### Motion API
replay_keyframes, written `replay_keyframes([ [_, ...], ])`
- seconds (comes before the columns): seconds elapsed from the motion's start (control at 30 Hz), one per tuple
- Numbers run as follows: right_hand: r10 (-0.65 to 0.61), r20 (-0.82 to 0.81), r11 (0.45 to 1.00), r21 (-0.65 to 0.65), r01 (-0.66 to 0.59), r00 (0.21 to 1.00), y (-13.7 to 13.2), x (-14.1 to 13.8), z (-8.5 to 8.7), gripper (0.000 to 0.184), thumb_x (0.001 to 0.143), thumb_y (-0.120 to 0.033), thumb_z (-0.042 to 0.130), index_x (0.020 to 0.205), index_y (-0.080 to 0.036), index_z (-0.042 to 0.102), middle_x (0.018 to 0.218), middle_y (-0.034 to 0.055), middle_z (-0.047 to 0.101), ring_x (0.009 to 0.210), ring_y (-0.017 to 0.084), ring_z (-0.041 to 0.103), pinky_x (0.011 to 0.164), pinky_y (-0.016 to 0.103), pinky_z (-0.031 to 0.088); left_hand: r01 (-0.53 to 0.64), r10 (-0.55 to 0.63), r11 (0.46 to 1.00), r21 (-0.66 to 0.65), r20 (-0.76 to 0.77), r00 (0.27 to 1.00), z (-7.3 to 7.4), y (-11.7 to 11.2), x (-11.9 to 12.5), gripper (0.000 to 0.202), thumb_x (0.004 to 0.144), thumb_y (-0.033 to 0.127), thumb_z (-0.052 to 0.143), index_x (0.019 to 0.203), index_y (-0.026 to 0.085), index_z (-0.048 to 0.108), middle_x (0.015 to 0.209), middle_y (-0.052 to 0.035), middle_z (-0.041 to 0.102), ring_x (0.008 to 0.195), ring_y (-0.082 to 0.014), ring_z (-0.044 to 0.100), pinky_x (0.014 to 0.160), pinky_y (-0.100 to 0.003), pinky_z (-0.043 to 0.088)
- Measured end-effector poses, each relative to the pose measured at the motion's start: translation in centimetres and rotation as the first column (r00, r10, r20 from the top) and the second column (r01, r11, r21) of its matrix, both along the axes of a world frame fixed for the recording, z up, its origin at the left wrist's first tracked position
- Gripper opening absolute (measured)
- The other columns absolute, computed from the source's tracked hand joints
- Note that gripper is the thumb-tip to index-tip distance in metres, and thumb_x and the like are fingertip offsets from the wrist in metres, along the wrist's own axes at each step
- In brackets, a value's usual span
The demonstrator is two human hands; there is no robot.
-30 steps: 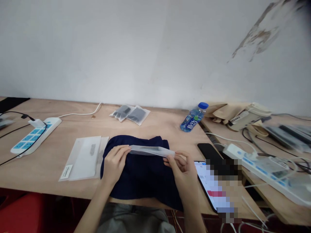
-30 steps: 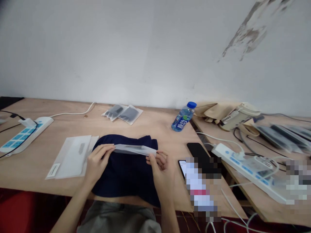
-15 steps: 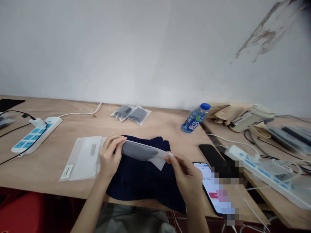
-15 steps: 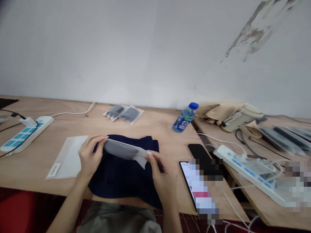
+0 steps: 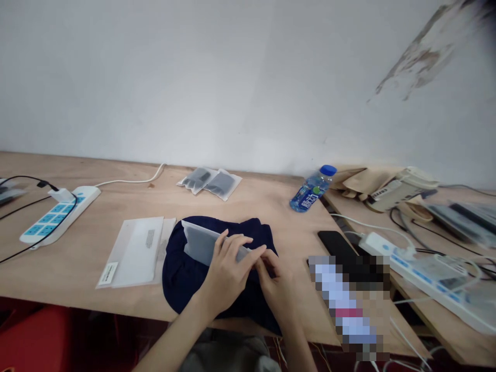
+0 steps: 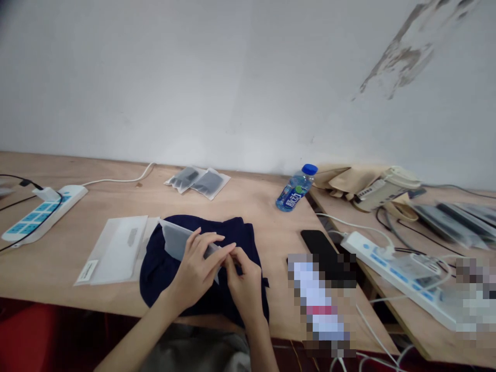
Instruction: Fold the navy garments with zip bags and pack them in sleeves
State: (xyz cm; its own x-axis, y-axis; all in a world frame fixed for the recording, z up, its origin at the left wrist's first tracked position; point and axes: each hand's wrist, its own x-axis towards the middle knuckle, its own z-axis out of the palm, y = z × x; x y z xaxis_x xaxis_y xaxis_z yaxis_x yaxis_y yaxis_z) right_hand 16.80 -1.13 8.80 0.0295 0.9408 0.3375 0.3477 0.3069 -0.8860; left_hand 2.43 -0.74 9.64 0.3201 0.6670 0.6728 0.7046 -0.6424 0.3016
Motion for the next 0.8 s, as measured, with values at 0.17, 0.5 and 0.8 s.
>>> replay_keyframes([
  [0.17,0.022,-0.078,0.999,-0.043,-0.026,0.997,-0.2,0.1,0.1,0.022,0.092,-0.040,0.053,0.081,-0.025,0.064,0.071,-0.0002,0.065,0.066,0.017,0.062,0.061,0.026,0.050,0.059,-0.057,0.998,-0.031,0.065,0.996,-0.6,1.0,-0.4,0.023,0.096,0.021,0.049,0.114,0.025,0.064,0.097,-0.0023,0.068,0.102,-0.0162,0.062,0.111,-0.043,0.037],
  [0.5,-0.135,-0.149,0.991,-0.017,0.134,0.980,-0.1,0.6,0.7,0.025,0.092,-0.042,0.055,0.080,-0.023,0.064,0.069,0.0003,0.066,0.066,0.017,0.063,0.063,0.028,0.050,-0.172,0.161,0.983,0.067,0.151,0.975,-0.8,2.7,-4.4,0.012,0.093,0.019,0.055,0.092,0.024,0.066,0.091,-0.0005,0.072,0.104,-0.0199,0.063,0.111,-0.049,0.031],
  [0.8,-0.242,-0.043,0.970,0.026,0.243,0.969,1.0,2.6,0.2,0.026,0.092,-0.042,0.055,0.087,-0.021,0.068,0.077,0.0029,0.070,0.074,0.019,0.066,0.073,0.032,0.052,-0.277,0.255,0.960,0.026,0.317,0.914,-2.3,2.8,-9.5,0.015,0.094,0.017,0.052,0.095,0.020,0.066,0.093,-0.0040,0.069,0.090,-0.0167,0.066,0.085,-0.033,0.053],
])
